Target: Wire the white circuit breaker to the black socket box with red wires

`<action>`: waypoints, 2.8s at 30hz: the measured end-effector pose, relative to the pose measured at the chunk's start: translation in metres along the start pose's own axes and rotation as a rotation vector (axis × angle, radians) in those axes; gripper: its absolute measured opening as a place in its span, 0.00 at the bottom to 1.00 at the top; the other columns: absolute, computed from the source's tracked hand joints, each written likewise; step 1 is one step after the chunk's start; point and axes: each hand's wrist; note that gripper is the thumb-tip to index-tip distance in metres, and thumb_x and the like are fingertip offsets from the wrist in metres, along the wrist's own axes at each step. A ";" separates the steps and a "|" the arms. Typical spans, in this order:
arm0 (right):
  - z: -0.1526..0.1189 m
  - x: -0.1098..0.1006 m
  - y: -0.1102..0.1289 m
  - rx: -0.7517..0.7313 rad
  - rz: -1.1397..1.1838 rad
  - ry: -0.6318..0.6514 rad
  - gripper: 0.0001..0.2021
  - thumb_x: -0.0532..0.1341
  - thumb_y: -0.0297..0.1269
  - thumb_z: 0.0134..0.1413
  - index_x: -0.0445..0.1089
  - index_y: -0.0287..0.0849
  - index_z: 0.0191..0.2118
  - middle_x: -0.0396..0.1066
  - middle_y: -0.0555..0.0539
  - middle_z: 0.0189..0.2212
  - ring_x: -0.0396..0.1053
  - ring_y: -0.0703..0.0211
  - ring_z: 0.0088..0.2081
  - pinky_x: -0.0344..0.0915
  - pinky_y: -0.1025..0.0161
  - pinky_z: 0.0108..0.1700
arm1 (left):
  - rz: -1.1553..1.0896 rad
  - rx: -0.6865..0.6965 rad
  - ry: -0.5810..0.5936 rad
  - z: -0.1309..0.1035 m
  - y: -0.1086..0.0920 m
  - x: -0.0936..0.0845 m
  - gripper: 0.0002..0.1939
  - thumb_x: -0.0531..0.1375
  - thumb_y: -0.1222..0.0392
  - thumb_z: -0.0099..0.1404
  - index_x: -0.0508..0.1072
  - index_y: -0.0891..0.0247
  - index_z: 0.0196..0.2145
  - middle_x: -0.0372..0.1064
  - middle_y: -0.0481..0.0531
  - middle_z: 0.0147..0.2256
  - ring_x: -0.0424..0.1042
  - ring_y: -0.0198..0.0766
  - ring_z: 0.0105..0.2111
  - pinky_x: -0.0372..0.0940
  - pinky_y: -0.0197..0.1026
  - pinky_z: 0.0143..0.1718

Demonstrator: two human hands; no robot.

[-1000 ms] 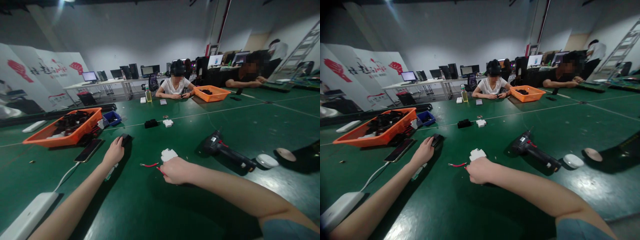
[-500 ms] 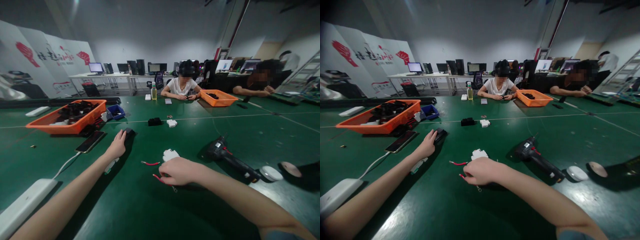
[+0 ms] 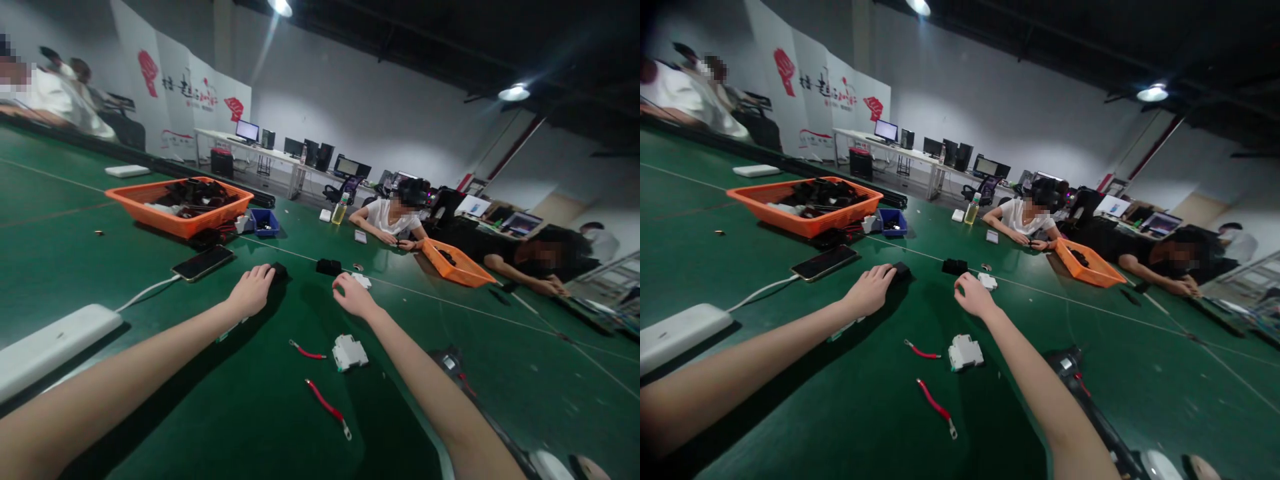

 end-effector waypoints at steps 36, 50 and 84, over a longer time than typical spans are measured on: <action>-0.107 -0.046 0.009 0.341 -0.050 -0.240 0.19 0.59 0.49 0.61 0.66 0.41 0.50 0.68 0.41 0.47 0.70 0.49 0.44 0.67 0.58 0.44 | -0.116 0.093 0.002 0.000 -0.004 -0.005 0.33 0.46 0.73 0.64 0.57 0.66 0.66 0.56 0.62 0.65 0.57 0.49 0.64 0.62 0.53 0.60; -0.183 -0.024 0.032 0.411 -0.174 0.024 0.22 0.54 0.55 0.64 0.70 0.39 0.47 0.72 0.39 0.40 0.71 0.48 0.43 0.66 0.56 0.44 | -0.097 0.085 0.143 0.002 -0.002 -0.002 0.38 0.48 0.71 0.60 0.51 0.68 0.68 0.46 0.62 0.69 0.61 0.53 0.62 0.64 0.51 0.59; 0.075 0.026 0.021 0.106 -0.188 0.158 0.14 0.60 0.41 0.65 0.69 0.39 0.52 0.70 0.43 0.49 0.71 0.53 0.47 0.71 0.50 0.49 | -0.050 -0.031 0.175 0.003 -0.004 -0.006 0.37 0.50 0.61 0.65 0.45 0.65 0.70 0.62 0.67 0.59 0.63 0.53 0.58 0.63 0.50 0.53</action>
Point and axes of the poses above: each hand's wrist, its own z-axis towards the middle knuckle, its own x-axis out of the palm, y = z × x
